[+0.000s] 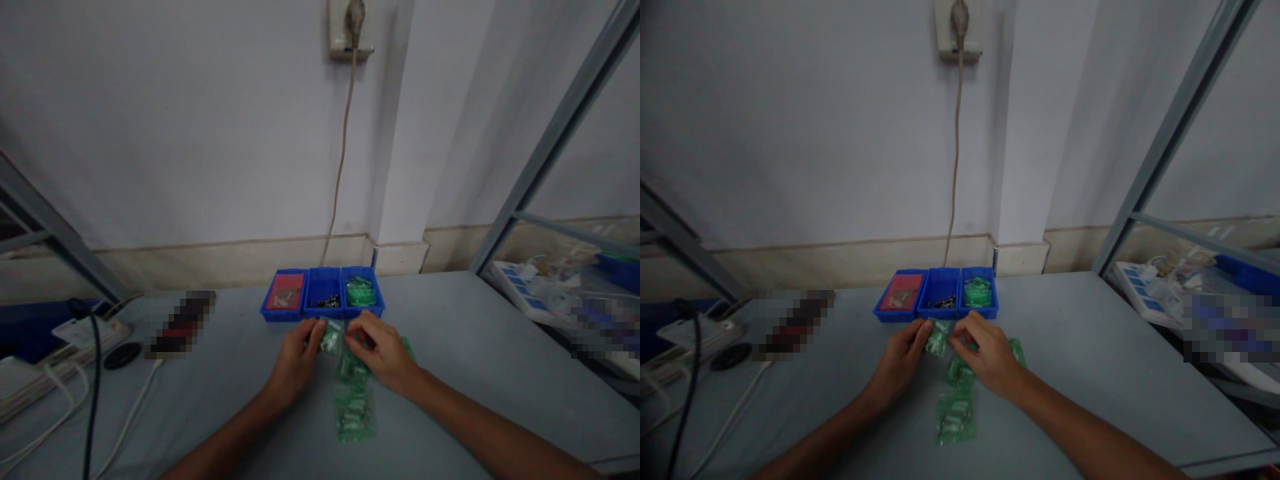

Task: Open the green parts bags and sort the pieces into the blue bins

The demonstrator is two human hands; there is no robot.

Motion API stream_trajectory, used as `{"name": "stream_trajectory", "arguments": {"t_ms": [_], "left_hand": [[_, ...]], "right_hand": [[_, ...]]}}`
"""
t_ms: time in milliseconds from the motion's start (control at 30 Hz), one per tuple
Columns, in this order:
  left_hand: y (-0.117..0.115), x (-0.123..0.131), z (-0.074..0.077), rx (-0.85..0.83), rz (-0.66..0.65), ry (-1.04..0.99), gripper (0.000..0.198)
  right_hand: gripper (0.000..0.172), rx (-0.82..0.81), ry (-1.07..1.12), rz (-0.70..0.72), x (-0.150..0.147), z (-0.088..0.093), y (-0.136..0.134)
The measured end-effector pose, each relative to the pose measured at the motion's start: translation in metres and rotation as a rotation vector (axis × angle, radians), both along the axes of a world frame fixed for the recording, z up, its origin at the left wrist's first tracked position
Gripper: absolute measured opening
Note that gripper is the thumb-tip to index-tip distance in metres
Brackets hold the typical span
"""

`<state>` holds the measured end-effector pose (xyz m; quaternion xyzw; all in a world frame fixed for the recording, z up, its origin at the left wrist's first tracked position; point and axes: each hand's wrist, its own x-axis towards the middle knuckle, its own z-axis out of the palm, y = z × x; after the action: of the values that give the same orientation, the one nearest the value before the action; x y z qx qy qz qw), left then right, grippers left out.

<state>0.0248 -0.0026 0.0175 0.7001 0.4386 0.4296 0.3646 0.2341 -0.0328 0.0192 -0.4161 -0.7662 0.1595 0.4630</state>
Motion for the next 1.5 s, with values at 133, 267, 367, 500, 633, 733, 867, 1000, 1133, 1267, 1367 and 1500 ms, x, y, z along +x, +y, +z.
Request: {"name": "stream_trajectory", "arguments": {"t_ms": [133, 267, 367, 500, 633, 733, 867, 1000, 1133, 1267, 1367, 1500], "left_hand": [[0.0, -0.001, -0.001, -0.03, -0.02, -0.023, 0.054], [-0.002, -0.001, 0.0, -0.01, -0.05, 0.004, 0.053], [-0.001, -0.001, -0.001, 0.082, -0.005, 0.002, 0.036], [0.001, -0.002, -0.006, 0.275, -0.043, 0.048, 0.042], [-0.002, -0.004, -0.006, 0.368, -0.131, 0.137, 0.04], [-0.004, -0.004, 0.0, 0.405, -0.087, 0.194, 0.009], [-0.004, -0.004, 0.007, 0.36, -0.018, 0.193, 0.036], [-0.003, -0.002, 0.004, 0.275, -0.04, 0.152, 0.035], [-0.004, -0.002, 0.001, 0.187, -0.073, 0.128, 0.036], [-0.004, -0.002, 0.002, 0.182, -0.067, 0.105, 0.035], [-0.002, -0.003, -0.001, 0.279, -0.023, 0.082, 0.016], [0.0, -0.004, -0.007, 0.437, -0.045, 0.144, 0.05]], "right_hand": [[0.048, 0.035, -0.077, 0.06, 0.0, 0.0, -0.004], [0.013, 0.044, -0.085, 0.086, -0.002, 0.003, -0.006], [0.029, -0.025, 0.036, -0.009, -0.003, 0.004, -0.004], [0.042, -0.206, 0.216, -0.066, -0.004, -0.001, 0.004], [0.048, -0.299, 0.264, 0.001, -0.005, -0.007, 0.007], [0.051, -0.348, 0.263, 0.047, -0.006, -0.009, 0.005], [0.028, -0.244, 0.233, 0.007, -0.005, -0.008, 0.003], [0.039, -0.047, 0.062, 0.037, 0.0, -0.005, 0.002], [0.029, 0.005, -0.035, 0.098, 0.004, 0.0, 0.001], [0.022, -0.074, -0.001, 0.052, 0.002, 0.0, 0.003], [0.039, -0.211, 0.095, -0.013, -0.001, -0.001, 0.005], [0.043, -0.334, 0.235, 0.045, -0.002, -0.005, 0.007]]}}
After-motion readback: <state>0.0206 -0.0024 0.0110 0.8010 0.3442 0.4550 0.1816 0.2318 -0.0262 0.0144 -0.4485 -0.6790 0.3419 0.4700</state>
